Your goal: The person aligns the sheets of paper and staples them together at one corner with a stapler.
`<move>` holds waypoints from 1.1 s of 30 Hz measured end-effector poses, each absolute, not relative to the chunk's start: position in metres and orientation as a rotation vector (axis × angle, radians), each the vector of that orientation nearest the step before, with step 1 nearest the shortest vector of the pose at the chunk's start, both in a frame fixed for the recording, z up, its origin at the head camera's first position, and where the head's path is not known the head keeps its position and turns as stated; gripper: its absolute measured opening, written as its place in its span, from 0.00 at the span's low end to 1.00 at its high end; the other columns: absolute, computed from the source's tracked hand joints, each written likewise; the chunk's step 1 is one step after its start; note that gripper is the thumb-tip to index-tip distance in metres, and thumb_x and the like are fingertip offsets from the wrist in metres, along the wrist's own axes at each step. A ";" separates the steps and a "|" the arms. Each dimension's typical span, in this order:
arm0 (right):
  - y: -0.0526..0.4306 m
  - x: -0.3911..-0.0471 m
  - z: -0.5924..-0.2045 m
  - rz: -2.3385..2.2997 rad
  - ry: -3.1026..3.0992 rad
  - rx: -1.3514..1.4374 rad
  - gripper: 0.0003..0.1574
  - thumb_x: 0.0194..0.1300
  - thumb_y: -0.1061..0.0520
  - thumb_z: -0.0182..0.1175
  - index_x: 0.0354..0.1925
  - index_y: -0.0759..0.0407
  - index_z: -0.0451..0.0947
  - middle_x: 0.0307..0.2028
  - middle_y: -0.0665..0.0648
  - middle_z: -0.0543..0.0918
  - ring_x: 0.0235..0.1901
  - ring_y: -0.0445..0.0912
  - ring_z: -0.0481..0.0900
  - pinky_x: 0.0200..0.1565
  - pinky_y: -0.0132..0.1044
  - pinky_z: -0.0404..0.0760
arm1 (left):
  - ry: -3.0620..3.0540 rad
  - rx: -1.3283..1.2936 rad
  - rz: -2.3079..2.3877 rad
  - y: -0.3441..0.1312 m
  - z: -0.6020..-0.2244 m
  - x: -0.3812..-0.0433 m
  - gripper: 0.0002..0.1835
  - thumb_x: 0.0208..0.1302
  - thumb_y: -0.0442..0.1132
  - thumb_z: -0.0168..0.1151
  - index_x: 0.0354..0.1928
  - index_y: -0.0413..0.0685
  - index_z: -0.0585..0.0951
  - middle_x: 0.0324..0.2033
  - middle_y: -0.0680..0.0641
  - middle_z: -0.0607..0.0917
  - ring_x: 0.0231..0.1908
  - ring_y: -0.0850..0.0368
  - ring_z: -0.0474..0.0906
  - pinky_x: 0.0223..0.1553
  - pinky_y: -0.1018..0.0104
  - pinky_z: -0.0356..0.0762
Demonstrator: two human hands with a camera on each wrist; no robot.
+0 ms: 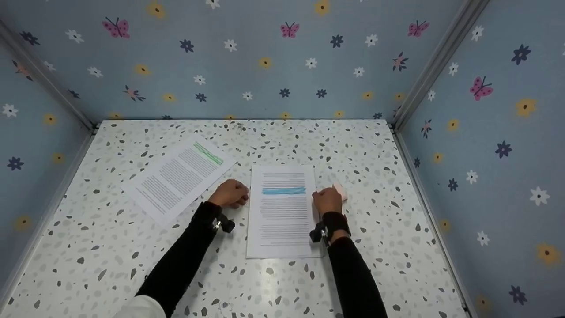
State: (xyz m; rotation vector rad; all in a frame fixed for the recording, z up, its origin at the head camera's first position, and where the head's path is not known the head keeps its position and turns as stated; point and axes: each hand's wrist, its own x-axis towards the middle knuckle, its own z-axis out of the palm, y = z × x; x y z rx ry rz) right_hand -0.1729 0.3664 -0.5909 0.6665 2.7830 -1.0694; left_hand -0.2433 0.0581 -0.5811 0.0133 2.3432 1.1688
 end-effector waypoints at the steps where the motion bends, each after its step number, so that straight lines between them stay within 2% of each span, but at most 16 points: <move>1: 0.366 -0.173 -0.589 -1.078 2.780 0.664 0.18 0.68 0.54 0.56 0.25 0.62 0.83 0.19 0.52 0.78 0.22 0.47 0.74 0.26 0.37 0.69 | 2.365 0.043 1.172 0.056 -0.580 -0.243 0.12 0.70 0.36 0.56 0.39 0.39 0.87 0.27 0.45 0.87 0.23 0.57 0.79 0.25 0.67 0.73; 4: 0.366 -0.173 -0.583 -1.105 2.799 0.640 0.19 0.68 0.55 0.56 0.21 0.60 0.78 0.17 0.51 0.75 0.19 0.46 0.71 0.24 0.37 0.67 | 2.447 0.130 1.177 0.048 -0.575 -0.244 0.12 0.70 0.37 0.56 0.46 0.40 0.86 0.31 0.44 0.88 0.28 0.53 0.84 0.28 0.66 0.75; 6: 0.364 -0.173 -0.578 -1.124 2.816 0.631 0.17 0.68 0.55 0.56 0.22 0.59 0.77 0.17 0.51 0.75 0.18 0.45 0.71 0.23 0.37 0.68 | 2.477 0.175 1.190 0.043 -0.570 -0.246 0.13 0.71 0.37 0.56 0.48 0.39 0.86 0.31 0.41 0.89 0.30 0.48 0.86 0.28 0.65 0.75; 8: 0.362 -0.172 -0.573 -1.132 2.832 0.605 0.15 0.69 0.54 0.55 0.27 0.60 0.80 0.21 0.53 0.78 0.18 0.45 0.73 0.24 0.37 0.70 | 2.488 0.198 1.219 0.037 -0.566 -0.248 0.12 0.71 0.37 0.56 0.48 0.39 0.85 0.33 0.40 0.89 0.32 0.46 0.86 0.29 0.63 0.75; 10: 0.359 -0.172 -0.569 -1.138 2.843 0.588 0.14 0.70 0.53 0.55 0.37 0.61 0.84 0.27 0.56 0.82 0.21 0.47 0.76 0.26 0.39 0.74 | 2.487 0.219 1.262 0.031 -0.562 -0.251 0.13 0.72 0.37 0.55 0.49 0.38 0.85 0.36 0.38 0.88 0.34 0.44 0.86 0.32 0.60 0.77; 14: 0.354 -0.170 -0.564 -1.113 2.869 0.547 0.21 0.72 0.51 0.55 0.54 0.63 0.82 0.45 0.65 0.85 0.34 0.55 0.84 0.36 0.47 0.81 | 2.542 0.290 1.322 0.016 -0.554 -0.256 0.14 0.74 0.36 0.55 0.53 0.35 0.83 0.44 0.37 0.87 0.40 0.43 0.84 0.44 0.53 0.79; 18: 0.352 -0.168 -0.565 -1.092 2.910 0.519 0.24 0.73 0.50 0.57 0.58 0.64 0.80 0.54 0.69 0.82 0.51 0.61 0.81 0.51 0.56 0.77 | 2.662 0.327 1.288 -0.004 -0.548 -0.263 0.15 0.73 0.35 0.57 0.54 0.33 0.82 0.48 0.36 0.85 0.48 0.41 0.82 0.52 0.48 0.77; 20: 0.352 -0.168 -0.567 -1.088 2.926 0.517 0.24 0.72 0.50 0.58 0.58 0.63 0.80 0.56 0.70 0.81 0.55 0.62 0.78 0.55 0.57 0.75 | 2.715 0.324 1.246 -0.015 -0.548 -0.269 0.15 0.73 0.35 0.57 0.54 0.32 0.82 0.49 0.34 0.85 0.50 0.39 0.81 0.53 0.47 0.76; 24: 0.351 -0.168 -0.568 -1.075 2.945 0.519 0.26 0.72 0.49 0.59 0.60 0.63 0.79 0.57 0.70 0.79 0.54 0.63 0.78 0.53 0.57 0.75 | 2.830 0.277 1.128 -0.041 -0.555 -0.281 0.15 0.71 0.33 0.58 0.54 0.29 0.82 0.52 0.31 0.83 0.54 0.37 0.79 0.56 0.46 0.74; 29: 0.349 -0.169 -0.566 -1.083 2.954 0.487 0.29 0.72 0.48 0.60 0.63 0.64 0.77 0.58 0.70 0.78 0.54 0.63 0.78 0.53 0.57 0.76 | 2.917 0.154 0.985 -0.077 -0.574 -0.288 0.21 0.69 0.33 0.56 0.60 0.28 0.77 0.55 0.25 0.77 0.58 0.30 0.73 0.57 0.41 0.72; 33: 0.349 -0.170 -0.565 -1.097 2.969 0.460 0.29 0.72 0.49 0.60 0.64 0.65 0.76 0.58 0.71 0.79 0.55 0.63 0.78 0.54 0.57 0.76 | 2.880 0.050 0.837 -0.096 -0.588 -0.283 0.28 0.71 0.39 0.55 0.68 0.30 0.69 0.66 0.22 0.65 0.68 0.27 0.59 0.64 0.34 0.61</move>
